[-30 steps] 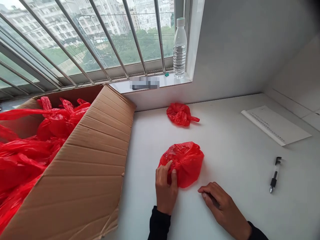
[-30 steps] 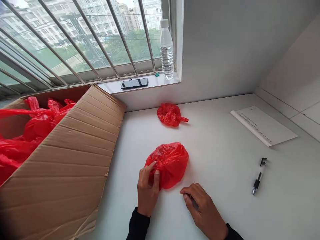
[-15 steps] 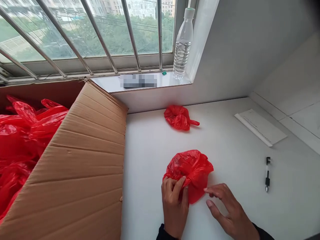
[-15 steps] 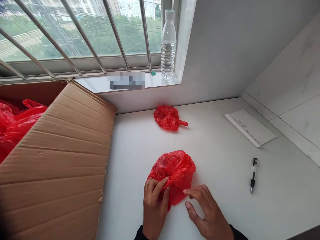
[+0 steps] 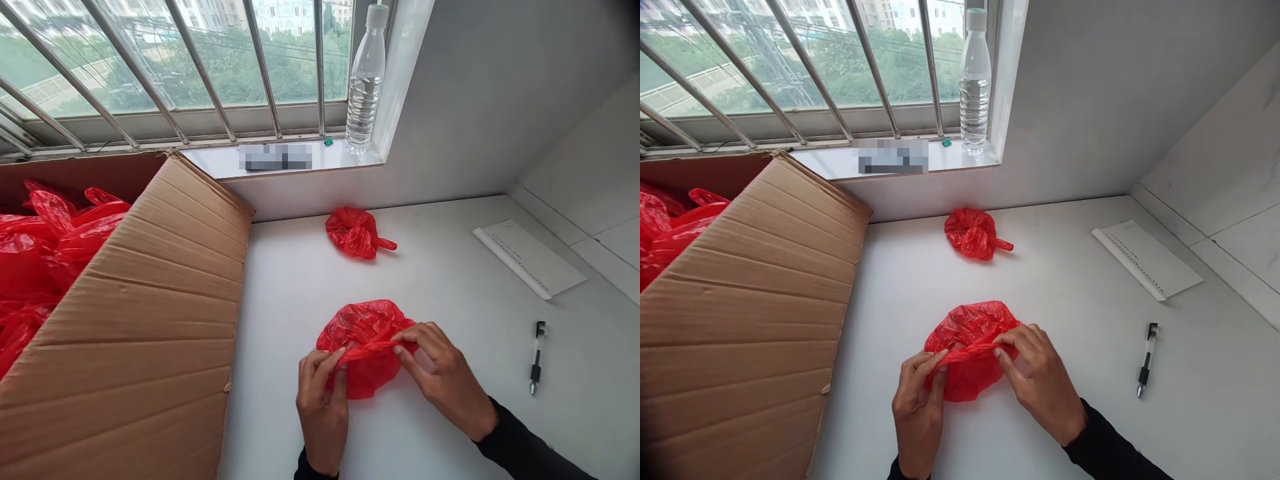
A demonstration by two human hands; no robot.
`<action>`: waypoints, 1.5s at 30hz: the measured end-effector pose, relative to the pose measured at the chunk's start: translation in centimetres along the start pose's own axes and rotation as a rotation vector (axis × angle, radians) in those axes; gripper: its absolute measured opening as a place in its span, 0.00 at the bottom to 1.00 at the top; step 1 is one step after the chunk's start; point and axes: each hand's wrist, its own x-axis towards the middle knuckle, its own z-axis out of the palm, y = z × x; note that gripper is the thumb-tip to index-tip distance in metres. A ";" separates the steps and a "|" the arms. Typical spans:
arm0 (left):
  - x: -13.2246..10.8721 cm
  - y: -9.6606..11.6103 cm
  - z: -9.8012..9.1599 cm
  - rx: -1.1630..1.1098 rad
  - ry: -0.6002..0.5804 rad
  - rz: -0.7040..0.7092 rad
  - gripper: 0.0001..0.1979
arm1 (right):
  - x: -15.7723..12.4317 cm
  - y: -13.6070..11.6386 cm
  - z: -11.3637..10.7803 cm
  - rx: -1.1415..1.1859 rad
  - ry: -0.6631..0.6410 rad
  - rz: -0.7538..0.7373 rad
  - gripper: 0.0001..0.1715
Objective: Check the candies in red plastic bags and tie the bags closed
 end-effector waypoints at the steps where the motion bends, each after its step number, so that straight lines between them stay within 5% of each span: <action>1: 0.2 0.1 -0.1 0.007 0.016 -0.036 0.13 | 0.0 0.4 -0.5 0.017 0.019 0.051 0.08; 6: 0.7 1.7 -0.2 0.059 0.034 -0.084 0.19 | -0.1 1.6 -2.0 0.042 0.020 0.184 0.08; 9: 1.1 3.2 0.3 0.136 -0.073 0.039 0.27 | 0.0 1.2 -1.8 0.036 -0.049 0.130 0.20; 12: 1.6 3.7 0.8 0.184 -0.105 0.136 0.21 | 0.4 0.6 -1.4 0.087 -0.097 0.085 0.12; 17: 2.2 3.3 0.4 0.111 -0.008 -0.005 0.06 | 0.6 0.7 -1.9 0.223 -0.052 0.187 0.11; 23: 1.8 3.4 -0.9 0.028 0.090 -0.230 0.06 | 0.3 1.2 -2.6 0.304 0.055 0.315 0.11; 29: 1.7 4.9 -0.7 -0.079 0.027 -0.253 0.17 | 0.5 0.2 -2.2 0.288 -0.032 0.287 0.16; 32: 2.0 5.8 -0.9 -0.086 0.052 -0.290 0.10 | 0.6 -0.5 -2.7 0.346 -0.028 0.328 0.14; 40: 3.0 5.6 -3.3 0.079 0.324 -0.076 0.07 | -0.6 -0.4 -4.3 0.497 0.150 0.369 0.10; 45: 2.6 6.4 -4.1 0.087 0.267 -0.237 0.12 | -0.9 -0.4 -4.4 0.497 0.130 0.352 0.12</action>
